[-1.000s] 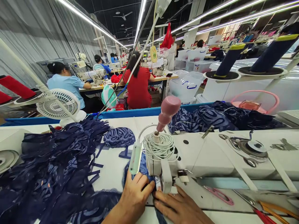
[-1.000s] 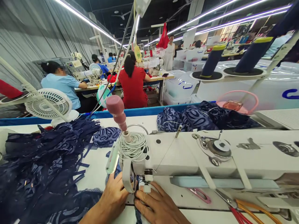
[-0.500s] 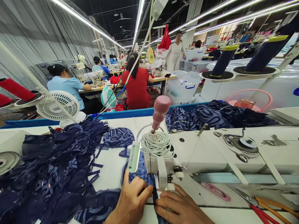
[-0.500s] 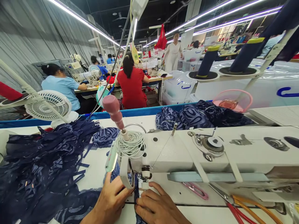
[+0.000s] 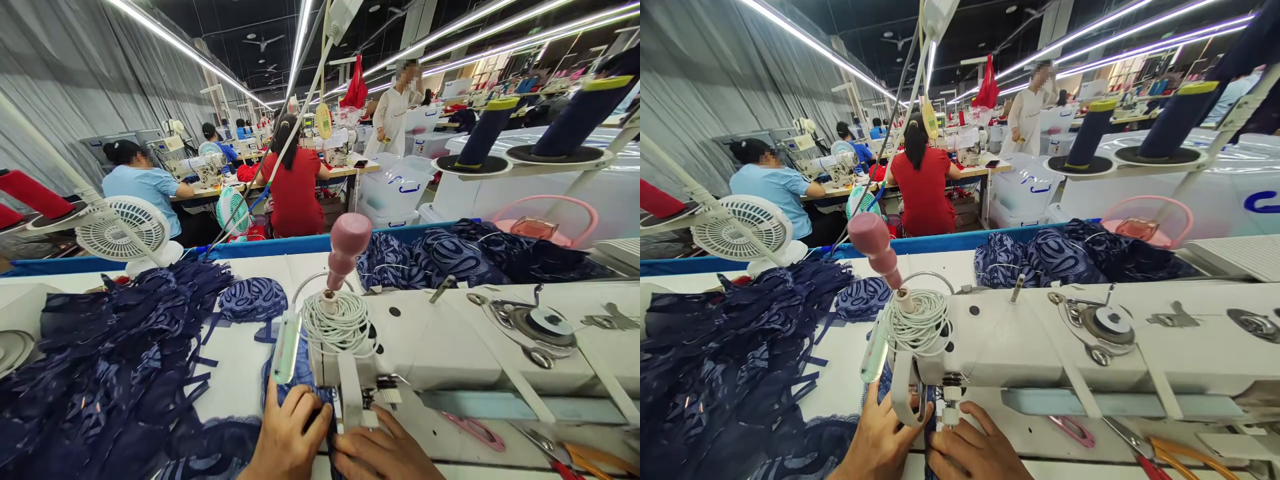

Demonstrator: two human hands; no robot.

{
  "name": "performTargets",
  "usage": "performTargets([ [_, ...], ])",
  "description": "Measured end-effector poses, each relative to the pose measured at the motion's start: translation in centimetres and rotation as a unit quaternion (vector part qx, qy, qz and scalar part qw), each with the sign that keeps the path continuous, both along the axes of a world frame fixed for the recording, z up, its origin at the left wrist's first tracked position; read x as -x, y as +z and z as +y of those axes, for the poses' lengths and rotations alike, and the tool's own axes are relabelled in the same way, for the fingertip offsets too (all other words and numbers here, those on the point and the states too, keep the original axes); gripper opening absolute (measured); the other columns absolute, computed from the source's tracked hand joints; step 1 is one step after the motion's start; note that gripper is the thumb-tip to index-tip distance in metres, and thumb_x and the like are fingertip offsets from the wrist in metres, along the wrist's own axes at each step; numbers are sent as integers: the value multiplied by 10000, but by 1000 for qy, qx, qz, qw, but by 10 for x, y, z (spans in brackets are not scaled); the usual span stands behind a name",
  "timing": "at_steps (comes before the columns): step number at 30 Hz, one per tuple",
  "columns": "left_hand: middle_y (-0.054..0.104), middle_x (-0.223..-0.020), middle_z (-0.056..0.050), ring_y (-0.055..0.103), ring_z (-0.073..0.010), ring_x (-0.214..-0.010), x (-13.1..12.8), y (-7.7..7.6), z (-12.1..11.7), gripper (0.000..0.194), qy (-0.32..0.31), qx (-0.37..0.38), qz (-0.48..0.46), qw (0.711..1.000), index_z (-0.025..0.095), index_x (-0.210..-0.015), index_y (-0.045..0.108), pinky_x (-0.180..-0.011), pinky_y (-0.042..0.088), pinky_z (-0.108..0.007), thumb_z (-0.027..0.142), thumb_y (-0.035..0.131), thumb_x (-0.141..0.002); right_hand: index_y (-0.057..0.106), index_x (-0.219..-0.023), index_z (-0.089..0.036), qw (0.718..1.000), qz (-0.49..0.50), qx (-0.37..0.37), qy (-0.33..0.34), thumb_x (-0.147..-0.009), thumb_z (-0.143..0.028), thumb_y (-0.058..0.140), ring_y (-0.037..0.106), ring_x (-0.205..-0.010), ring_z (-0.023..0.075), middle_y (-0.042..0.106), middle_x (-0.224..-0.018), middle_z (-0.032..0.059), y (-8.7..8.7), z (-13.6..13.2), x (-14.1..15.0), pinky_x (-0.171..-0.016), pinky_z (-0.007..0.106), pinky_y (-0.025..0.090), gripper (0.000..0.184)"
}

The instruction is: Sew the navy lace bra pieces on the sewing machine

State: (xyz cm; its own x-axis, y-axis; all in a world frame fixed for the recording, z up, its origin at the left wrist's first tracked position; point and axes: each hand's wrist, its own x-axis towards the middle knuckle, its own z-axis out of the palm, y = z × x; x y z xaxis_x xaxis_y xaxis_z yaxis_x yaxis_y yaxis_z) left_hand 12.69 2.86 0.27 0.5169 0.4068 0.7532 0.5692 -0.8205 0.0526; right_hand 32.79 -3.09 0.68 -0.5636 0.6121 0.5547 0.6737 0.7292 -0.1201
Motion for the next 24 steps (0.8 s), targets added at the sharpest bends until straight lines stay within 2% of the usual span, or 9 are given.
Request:
performTargets([
  [4, 730, -888, -18, 658, -165, -898, 2, 2, 1, 347, 5, 15, 32, 999, 195, -1046, 693, -1211, 88, -498, 85, 380, -944, 638, -1108, -244, 1000, -14, 4, -17, -1013, -201, 457, 622, -768, 127, 739, -1037, -30, 10, 2, -4, -1067, 363, 312, 208],
  [8, 712, -901, -34, 651, -175, -945, 10, 4, -4, 343, 25, 49, 13, 998, 189, -1053, 686, -1201, 146, -521, 84, 378, -944, 613, -1157, -221, 999, -22, 35, 3, -983, -215, 471, 629, -801, 147, 738, -1068, 0, 13, 1, -5, -1034, 357, 357, 226],
  [10, 694, -853, -27, 643, -169, -885, 13, 7, -8, 345, 31, 61, 15, 998, 195, -1013, 689, -1192, 160, -544, 74, 372, -947, 611, -1156, -225, 999, -2, 41, 7, -970, -203, 473, 625, -824, 147, 736, -1058, -8, 9, 0, -3, -1064, 358, 323, 233],
  [13, 678, -793, -23, 636, -163, -834, 12, 12, -13, 338, 8, 35, 62, 997, 174, -982, 689, -1205, 127, -536, 83, 364, -960, 610, -1132, -241, 998, 29, 47, -6, -946, -204, 508, 615, -864, 141, 724, -1025, -23, -1, -2, 0, -1119, 368, 249, 216],
  [17, 663, -748, -29, 636, -170, -784, 6, 10, -16, 341, 3, 10, 57, 998, 147, -976, 690, -1194, 154, -570, 84, 355, -967, 612, -1075, -245, 997, 53, 45, -18, -939, -238, 552, 600, -867, 119, 706, -1005, -47, -9, -4, 4, -1151, 343, 182, 149],
  [21, 661, -752, -34, 630, -167, -761, 4, 4, -16, 326, 3, 3, 60, 998, 140, -1008, 694, -1198, 145, -549, 79, 378, -957, 614, -1025, -241, 997, 43, 52, -22, -943, -207, 535, 593, -841, 122, 699, -955, -48, -10, -3, 4, -1127, 349, 219, 118],
  [24, 658, -754, -29, 628, -168, -762, 4, 2, -16, 329, 0, 8, 76, 997, 148, -1021, 692, -1199, 123, -521, 85, 377, -953, 620, -991, -233, 998, 56, 27, -20, -959, -164, 516, 585, -802, 116, 692, -909, -54, -11, -1, 5, -1126, 347, 207, 129],
])
